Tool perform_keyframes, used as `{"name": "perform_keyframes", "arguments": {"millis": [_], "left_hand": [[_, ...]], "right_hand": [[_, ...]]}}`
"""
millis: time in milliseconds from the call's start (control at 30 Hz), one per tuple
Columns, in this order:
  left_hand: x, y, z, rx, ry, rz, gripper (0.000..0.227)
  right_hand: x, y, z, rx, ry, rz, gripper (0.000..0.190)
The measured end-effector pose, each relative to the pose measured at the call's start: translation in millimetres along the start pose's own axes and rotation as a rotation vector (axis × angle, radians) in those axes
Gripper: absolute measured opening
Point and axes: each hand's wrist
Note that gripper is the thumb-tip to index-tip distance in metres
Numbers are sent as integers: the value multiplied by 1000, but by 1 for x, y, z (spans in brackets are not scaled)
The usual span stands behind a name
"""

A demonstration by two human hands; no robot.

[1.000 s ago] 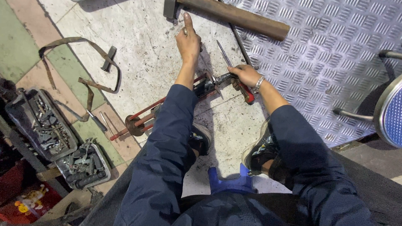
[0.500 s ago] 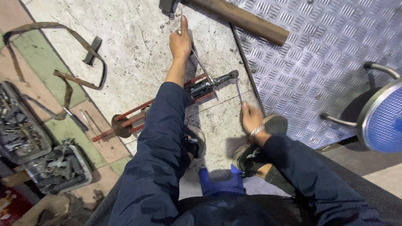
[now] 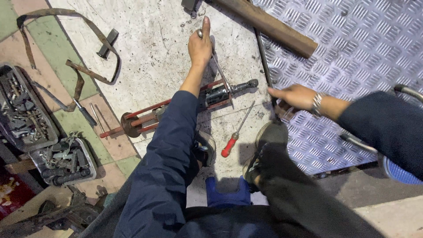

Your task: The person sits on a stool and uses a screwdriver and wrench to disassemble a mechanical device on the floor. They remove a bolt and a cylindrical component, placing them in a metal tray, then manipulate the device's threaded rod.

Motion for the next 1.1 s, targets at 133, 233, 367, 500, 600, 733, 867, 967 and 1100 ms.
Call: {"name": "perform_keyframes", "arguments": {"millis": [133,233,367,500,600,733,867,967,1100], "left_hand": [[5,-13,15,19,80,-5,64],[6,-7,10,20,-21,-45,64],[-5,4,9,10,-21,-85,73],[16,-1,41,38,75,-20,73],[19,6,30,-2,-31,71,71],[52,13,27,140,126,408,63],[78,11,57,161,406,511,44],[56,12,39,215,270,432,50],[33,33,36,193,190,279,62]], "right_hand": [[-118,10,-2,-868,-8,-438,61],[-177,12,9,-1008,-21,-809,41],[-172,-6,-15,-471,-187,-649,56],[-190,-8,-11,-400,-223,-759,55],[-173,-11,-23,-350,-334,-811,48],[-136,-9,-70,227,-365,-435,49],[-126,37,-110,944,-302,-217,34],[-103,43,-93,884,-439,32,37],[-124,49,-73,940,-549,115,37]]}}
Point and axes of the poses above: each hand's wrist, its own x-axis away from the middle knuckle, its own y-axis out of the palm, z = x × y, and after that the axes turned 13 degrees about -x, right-handed
